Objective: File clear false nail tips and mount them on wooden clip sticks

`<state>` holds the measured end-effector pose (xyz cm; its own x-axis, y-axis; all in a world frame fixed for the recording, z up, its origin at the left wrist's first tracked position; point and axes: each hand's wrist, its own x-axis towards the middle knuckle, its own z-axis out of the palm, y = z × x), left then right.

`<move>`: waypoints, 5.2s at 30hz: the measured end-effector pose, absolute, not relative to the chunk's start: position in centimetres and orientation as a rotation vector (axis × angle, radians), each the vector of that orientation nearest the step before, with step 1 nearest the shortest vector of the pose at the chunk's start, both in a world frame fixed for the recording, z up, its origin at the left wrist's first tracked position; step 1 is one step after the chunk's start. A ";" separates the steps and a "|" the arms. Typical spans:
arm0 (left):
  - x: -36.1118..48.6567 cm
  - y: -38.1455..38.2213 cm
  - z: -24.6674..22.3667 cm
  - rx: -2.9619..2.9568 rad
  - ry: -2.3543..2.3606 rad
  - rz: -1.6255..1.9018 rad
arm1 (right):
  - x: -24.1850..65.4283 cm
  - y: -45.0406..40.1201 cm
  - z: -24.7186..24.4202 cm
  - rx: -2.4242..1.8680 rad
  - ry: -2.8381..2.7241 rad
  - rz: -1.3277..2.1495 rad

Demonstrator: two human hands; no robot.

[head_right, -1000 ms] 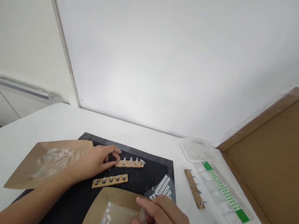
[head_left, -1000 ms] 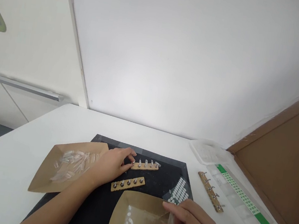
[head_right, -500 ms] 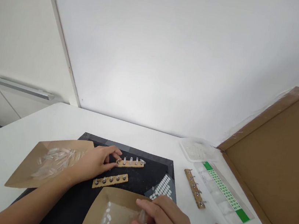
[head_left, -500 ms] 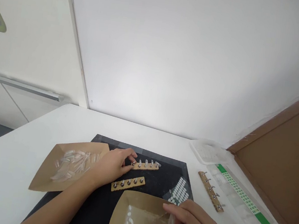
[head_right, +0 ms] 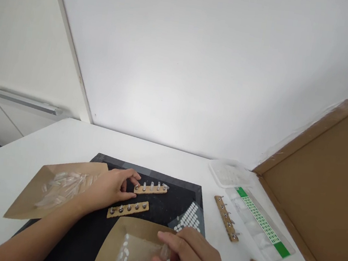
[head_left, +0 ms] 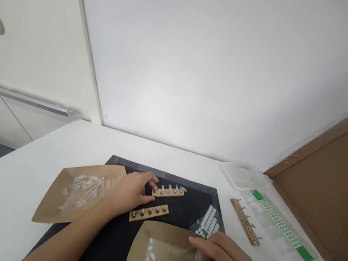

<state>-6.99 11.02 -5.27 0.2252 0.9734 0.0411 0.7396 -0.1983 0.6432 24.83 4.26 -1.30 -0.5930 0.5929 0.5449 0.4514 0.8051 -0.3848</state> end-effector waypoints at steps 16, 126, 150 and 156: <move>-7.0 11.0 -5.3 2.042 1.636 0.590 | 24.8 4.2 -1.3 -0.786 -2.317 0.323; -6.1 10.9 -5.0 2.034 1.693 0.652 | 24.9 4.5 -2.2 -0.776 -2.389 0.285; -6.9 11.1 -5.3 2.133 1.606 0.628 | 25.1 4.1 -2.1 -0.844 -2.377 0.253; -7.1 10.9 -5.3 2.162 1.580 0.620 | 25.1 4.1 -2.0 -0.847 -2.376 0.264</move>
